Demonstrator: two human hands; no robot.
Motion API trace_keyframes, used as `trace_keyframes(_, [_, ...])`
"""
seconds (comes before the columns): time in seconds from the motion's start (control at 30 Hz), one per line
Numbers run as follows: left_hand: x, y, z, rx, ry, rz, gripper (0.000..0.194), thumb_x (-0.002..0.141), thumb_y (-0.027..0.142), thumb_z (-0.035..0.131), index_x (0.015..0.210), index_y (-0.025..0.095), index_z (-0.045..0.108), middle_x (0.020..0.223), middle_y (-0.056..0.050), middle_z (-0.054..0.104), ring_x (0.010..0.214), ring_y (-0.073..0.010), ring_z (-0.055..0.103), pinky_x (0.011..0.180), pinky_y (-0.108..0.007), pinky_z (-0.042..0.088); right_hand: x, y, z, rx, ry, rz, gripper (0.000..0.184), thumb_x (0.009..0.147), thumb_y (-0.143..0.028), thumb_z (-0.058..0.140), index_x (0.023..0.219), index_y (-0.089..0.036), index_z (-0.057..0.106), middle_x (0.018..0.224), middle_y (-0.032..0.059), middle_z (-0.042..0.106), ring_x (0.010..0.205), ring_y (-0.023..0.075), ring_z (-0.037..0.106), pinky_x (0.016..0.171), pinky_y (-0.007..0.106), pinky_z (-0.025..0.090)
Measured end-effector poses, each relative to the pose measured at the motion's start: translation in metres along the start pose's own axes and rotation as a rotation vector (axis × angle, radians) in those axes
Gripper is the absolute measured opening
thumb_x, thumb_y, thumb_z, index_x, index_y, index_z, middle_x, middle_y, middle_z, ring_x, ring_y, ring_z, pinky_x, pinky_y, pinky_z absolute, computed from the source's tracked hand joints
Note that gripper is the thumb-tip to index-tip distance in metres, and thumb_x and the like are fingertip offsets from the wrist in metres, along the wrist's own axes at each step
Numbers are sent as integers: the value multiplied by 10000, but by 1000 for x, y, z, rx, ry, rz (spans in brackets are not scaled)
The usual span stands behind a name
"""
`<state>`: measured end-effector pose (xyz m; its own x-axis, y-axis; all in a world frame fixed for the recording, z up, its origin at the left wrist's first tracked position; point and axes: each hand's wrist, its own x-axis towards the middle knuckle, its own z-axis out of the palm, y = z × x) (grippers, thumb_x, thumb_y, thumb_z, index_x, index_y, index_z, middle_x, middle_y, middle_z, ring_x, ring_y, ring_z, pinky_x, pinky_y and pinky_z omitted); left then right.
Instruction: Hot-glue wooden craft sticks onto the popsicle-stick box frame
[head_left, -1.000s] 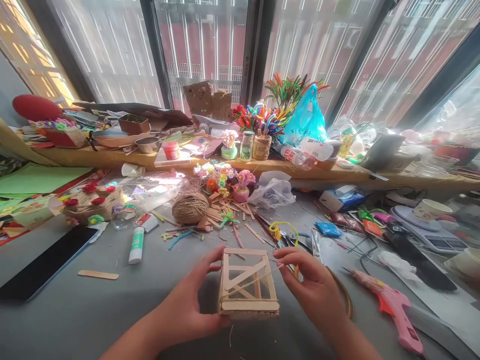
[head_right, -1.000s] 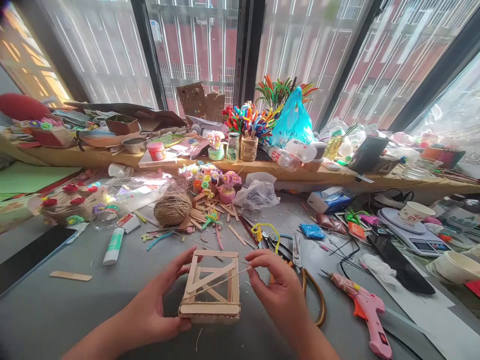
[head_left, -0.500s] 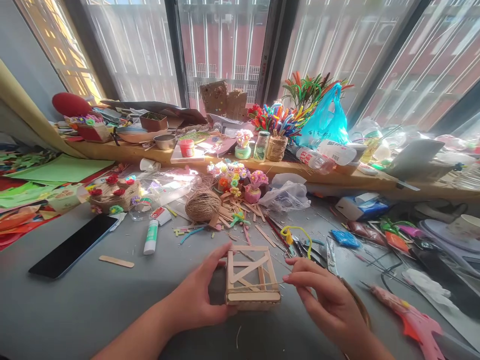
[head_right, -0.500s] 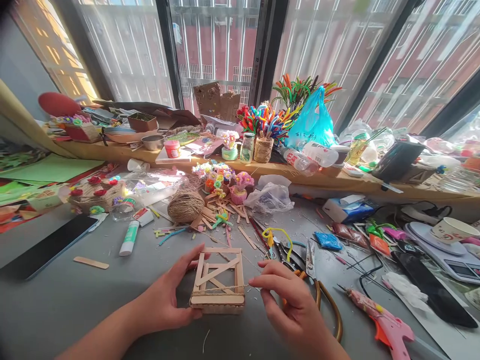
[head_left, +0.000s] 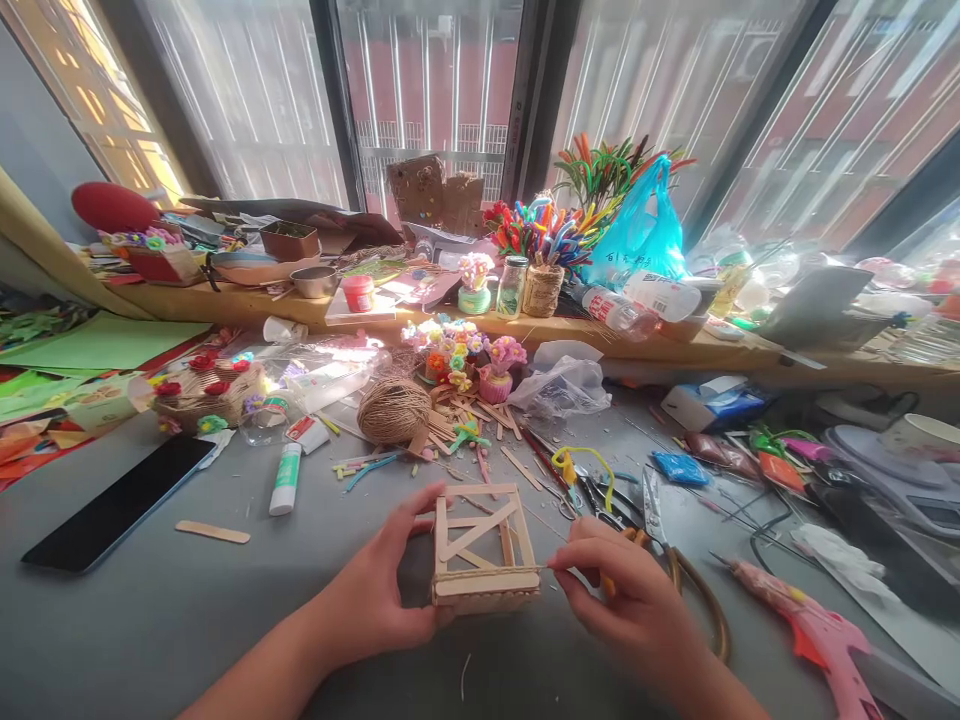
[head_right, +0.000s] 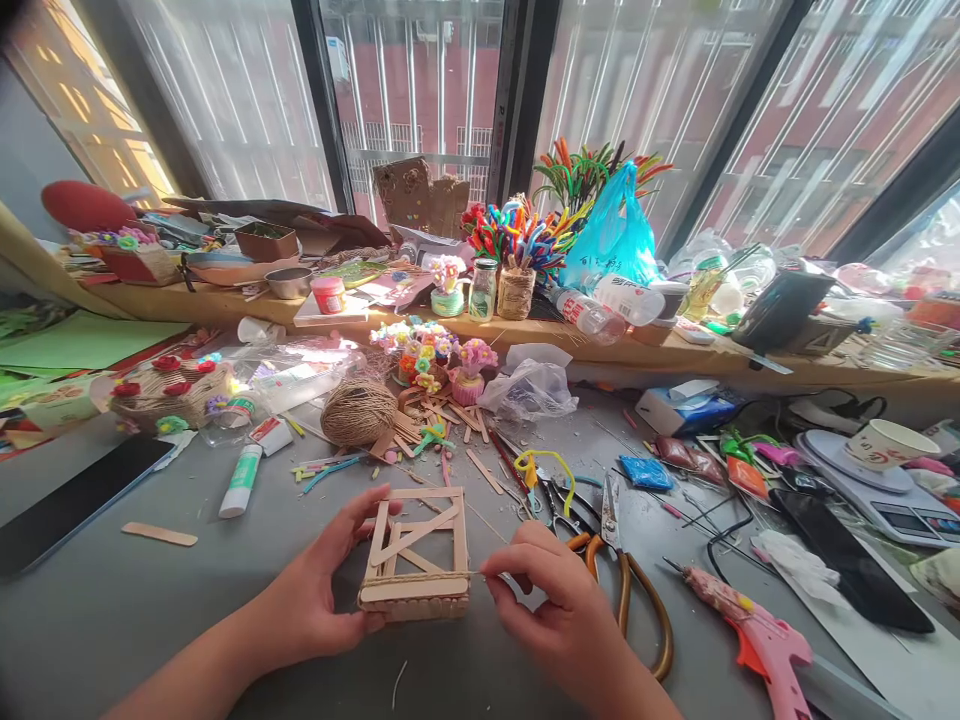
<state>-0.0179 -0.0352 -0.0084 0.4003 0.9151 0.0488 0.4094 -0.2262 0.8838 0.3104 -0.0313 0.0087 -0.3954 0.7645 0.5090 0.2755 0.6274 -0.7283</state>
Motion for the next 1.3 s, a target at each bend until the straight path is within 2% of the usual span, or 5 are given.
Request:
trace_keyframes(0.43, [0, -4, 1, 6, 8, 29, 1091, 827, 313, 820, 1698, 332, 164, 1692, -159, 433, 1477, -366, 549, 1238, -509, 455, -2, 10, 9, -22, -6, -26, 275, 966, -59, 625, 1063, -293, 734, 767, -15, 591, 720, 176, 555, 633, 275, 420])
trace_keyframes(0.7, [6, 41, -12, 326, 35, 63, 1235, 760, 334, 899, 1727, 362, 129, 1792, -113, 260, 1594, -456, 359, 1272, -629, 378, 0, 7, 13, -102, 80, -83, 275, 977, -58, 605, 1081, -286, 718, 771, -3, 628, 702, 179, 590, 637, 278, 453])
trace_keyframes(0.87, [18, 74, -8, 473, 198, 363, 967, 907, 487, 797, 1699, 333, 264, 1728, -113, 400, 1559, -406, 420, 1270, -552, 407, -2, 8, 15, -89, 66, -60, 261, 979, -78, 610, 1074, -289, 730, 777, 4, 622, 709, 185, 601, 626, 275, 455])
trace_keyframes(1.03, [6, 70, -17, 583, 301, 742, 334, 954, 231, 775, 1270, 290, 684, 1084, -37, 777, 988, -209, 710, 948, -331, 580, -6, 11, 13, -59, 71, -39, 263, 985, -79, 601, 1059, -287, 744, 802, 16, 645, 714, 189, 614, 626, 280, 471])
trace_keyframes(1.3, [-10, 43, -15, 596, 307, 683, 335, 969, 228, 752, 1291, 297, 690, 1069, -60, 796, 974, -227, 738, 912, -352, 613, -4, 7, 13, -51, 92, -80, 258, 971, -76, 618, 1047, -283, 752, 756, 6, 626, 682, 185, 613, 581, 267, 458])
